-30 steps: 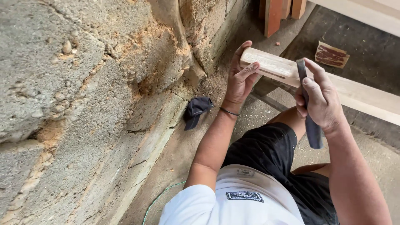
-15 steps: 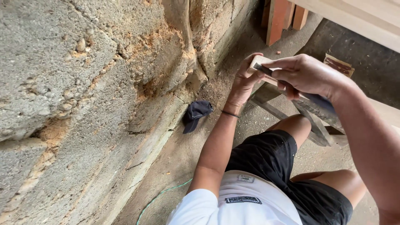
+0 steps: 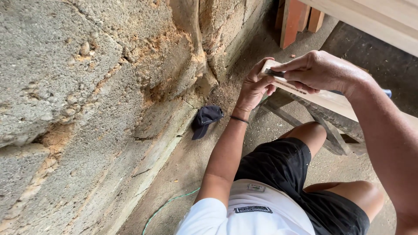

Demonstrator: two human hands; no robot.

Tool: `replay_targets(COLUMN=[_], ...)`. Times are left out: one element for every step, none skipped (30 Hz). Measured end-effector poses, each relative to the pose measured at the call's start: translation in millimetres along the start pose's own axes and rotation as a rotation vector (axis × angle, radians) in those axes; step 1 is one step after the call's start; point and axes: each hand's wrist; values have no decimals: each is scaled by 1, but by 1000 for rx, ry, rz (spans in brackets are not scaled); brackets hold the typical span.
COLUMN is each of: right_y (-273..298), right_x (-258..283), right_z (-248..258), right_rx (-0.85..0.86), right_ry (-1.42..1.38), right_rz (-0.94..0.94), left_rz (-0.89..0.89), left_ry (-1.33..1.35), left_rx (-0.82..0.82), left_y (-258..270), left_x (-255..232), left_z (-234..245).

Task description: The person kneels on the ground and uses a sanding block to smooth the surface of a long wooden plank. They repeatedly rub the sanding block along the length of the plank, occasionally adjusting their grip and the plank's position on a low wooden support.

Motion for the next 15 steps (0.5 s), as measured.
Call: replay_targets(right_y=[0, 0, 0, -1, -3, -4, -6, -8, -9, -8, -6, -4, -7, -11, -14], right_x=[1, 2, 4, 1, 0, -2, -4, -5, -7, -3, 1, 5, 1, -2, -6], right_z=[0, 1, 1, 1, 1, 1, 0, 0, 0, 1, 1, 2, 2, 2, 3], right_rx=[0, 3, 6, 6, 6, 5, 7, 2, -3, -2, 0, 3, 4, 11, 16], right_ry=[0, 48, 95, 95, 125, 155, 156, 157, 158, 158, 174, 190, 189, 253, 318], right_rz=[0, 14, 28, 28, 21, 15, 17, 10, 3, 4, -5, -14, -14, 18, 48], left_rz=[0, -5, -10, -9, -10, -10, -12, -23, -33, -34, -30, -25, -24, -26, -28], left_ry=[0, 20, 40, 40, 42, 45, 44, 43, 42, 42, 45, 47, 47, 50, 53], left_rx=[0, 20, 40, 39, 42, 44, 43, 45, 49, 48, 53, 58, 57, 67, 79], left_y=[0, 0, 0, 0, 0, 0, 0, 0, -1, 0, 0, 0, 1, 1, 1], left_x=[0, 0, 0, 0, 0, -1, 0, 0, 1, 0, -1, -2, -3, -3, -4], left_z=[1, 2, 3, 2, 2, 1, 2, 3, 3, 3, 2, 1, 1, 1, 0])
Point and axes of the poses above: each hand's wrist, its own y-axis away from the middle knuckle, its own z-axis out of the back of the hand, x = y × z, and after that the axes turned 4 degrees about -x, right-handed
